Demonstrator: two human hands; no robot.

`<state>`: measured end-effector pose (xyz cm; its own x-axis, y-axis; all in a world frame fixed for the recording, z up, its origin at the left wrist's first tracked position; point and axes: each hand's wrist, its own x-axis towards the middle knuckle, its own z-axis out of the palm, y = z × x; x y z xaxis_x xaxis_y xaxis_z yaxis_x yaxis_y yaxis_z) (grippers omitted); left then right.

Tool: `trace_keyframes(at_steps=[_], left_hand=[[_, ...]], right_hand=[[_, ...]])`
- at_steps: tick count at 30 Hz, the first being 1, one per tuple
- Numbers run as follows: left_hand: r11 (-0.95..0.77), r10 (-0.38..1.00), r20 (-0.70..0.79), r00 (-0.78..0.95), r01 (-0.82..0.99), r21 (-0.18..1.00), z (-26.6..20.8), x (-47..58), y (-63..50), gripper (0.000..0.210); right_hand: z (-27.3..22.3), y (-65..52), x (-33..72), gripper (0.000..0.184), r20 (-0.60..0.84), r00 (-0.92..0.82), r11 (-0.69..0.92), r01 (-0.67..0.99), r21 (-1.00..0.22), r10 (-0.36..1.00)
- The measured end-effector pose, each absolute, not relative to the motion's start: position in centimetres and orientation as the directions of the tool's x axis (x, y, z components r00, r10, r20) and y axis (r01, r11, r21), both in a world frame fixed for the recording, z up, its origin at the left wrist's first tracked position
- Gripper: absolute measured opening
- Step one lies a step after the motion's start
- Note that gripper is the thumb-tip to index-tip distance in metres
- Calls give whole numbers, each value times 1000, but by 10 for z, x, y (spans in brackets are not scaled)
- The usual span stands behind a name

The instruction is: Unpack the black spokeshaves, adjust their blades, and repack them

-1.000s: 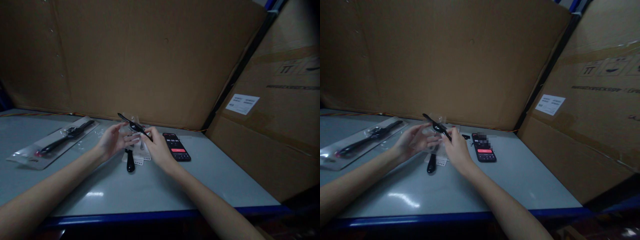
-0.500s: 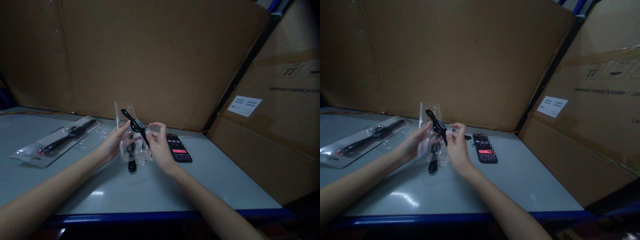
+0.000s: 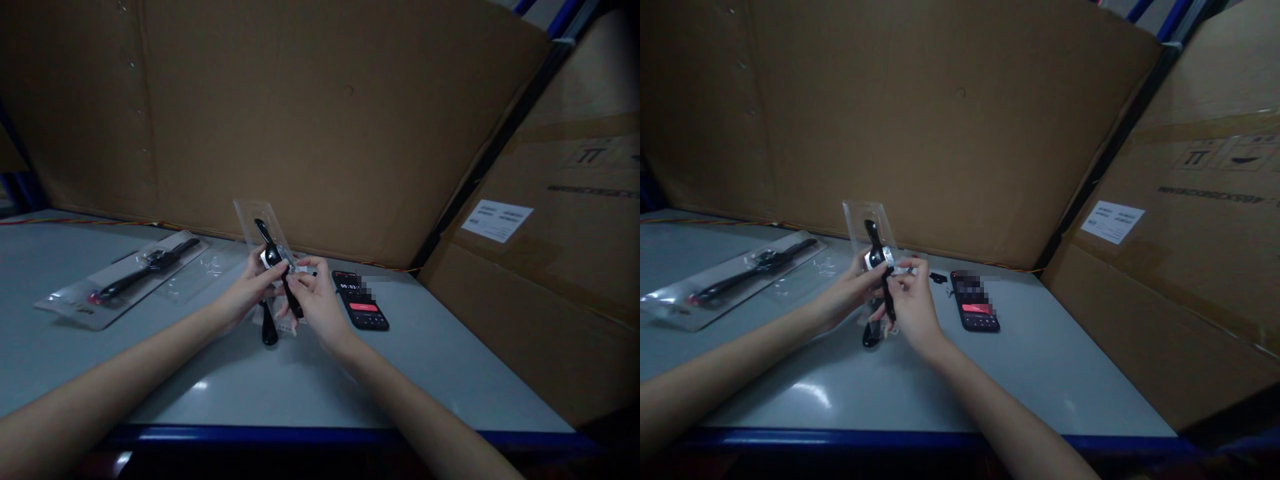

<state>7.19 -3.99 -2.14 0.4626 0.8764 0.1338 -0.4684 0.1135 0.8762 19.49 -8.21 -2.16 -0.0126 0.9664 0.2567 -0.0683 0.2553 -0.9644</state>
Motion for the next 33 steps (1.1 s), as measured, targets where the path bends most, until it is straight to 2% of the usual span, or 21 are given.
trace_keyframes(at_steps=[2, 5, 9, 11, 15, 19, 22, 27, 29, 31, 33], left_hand=[[87, 868, 150, 474, -443, 892, -21, 71, -41, 64], [50, 876, 154, 457, -402, 914, -21, 70, -39, 65], [67, 877, 119, 466, -362, 930, -26, 70, -35, 66], [66, 873, 116, 475, -349, 935, -29, 70, -35, 66], [67, 865, 126, 486, -360, 931, -32, 71, -36, 61], [83, 859, 124, 498, -374, 924, -29, 72, -38, 57], [127, 879, 64, 473, -362, 924, -29, 72, -35, 51], [271, 894, -68, 442, -416, 868, -29, 61, -18, 24], [287, 918, -116, 379, -432, 855, -26, 53, -11, 20], [278, 940, -152, 307, -423, 862, -20, 46, -7, 20], [257, 953, -166, 252, -394, 882, -14, 41, -5, 21]], right_hand=[[-24, -81, 196, 29, 277, -33, 277, -6, -961, 960], [-27, -77, 204, 28, 326, -27, 325, 190, -926, 945], [-27, -73, 213, 29, 455, -66, 421, 514, -747, 888], [-26, -73, 215, 32, 497, -110, 455, 603, -655, 861], [-25, -71, 218, 42, 502, -159, 474, 646, -598, 850], [-29, -66, 222, 49, 504, -124, 446, 671, -592, 855], [-29, -62, 224, 50, 483, -111, 439, 626, -644, 868], [-19, -53, 246, 38, 456, -67, 426, 498, -755, 887], [-17, -45, 263, 35, 476, 2, 389, 575, -720, 879], [-20, -37, 279, 31, 495, 36, 322, 719, -617, 868], [-28, -31, 289, 30, 438, 29, 222, 829, -512, 899]])
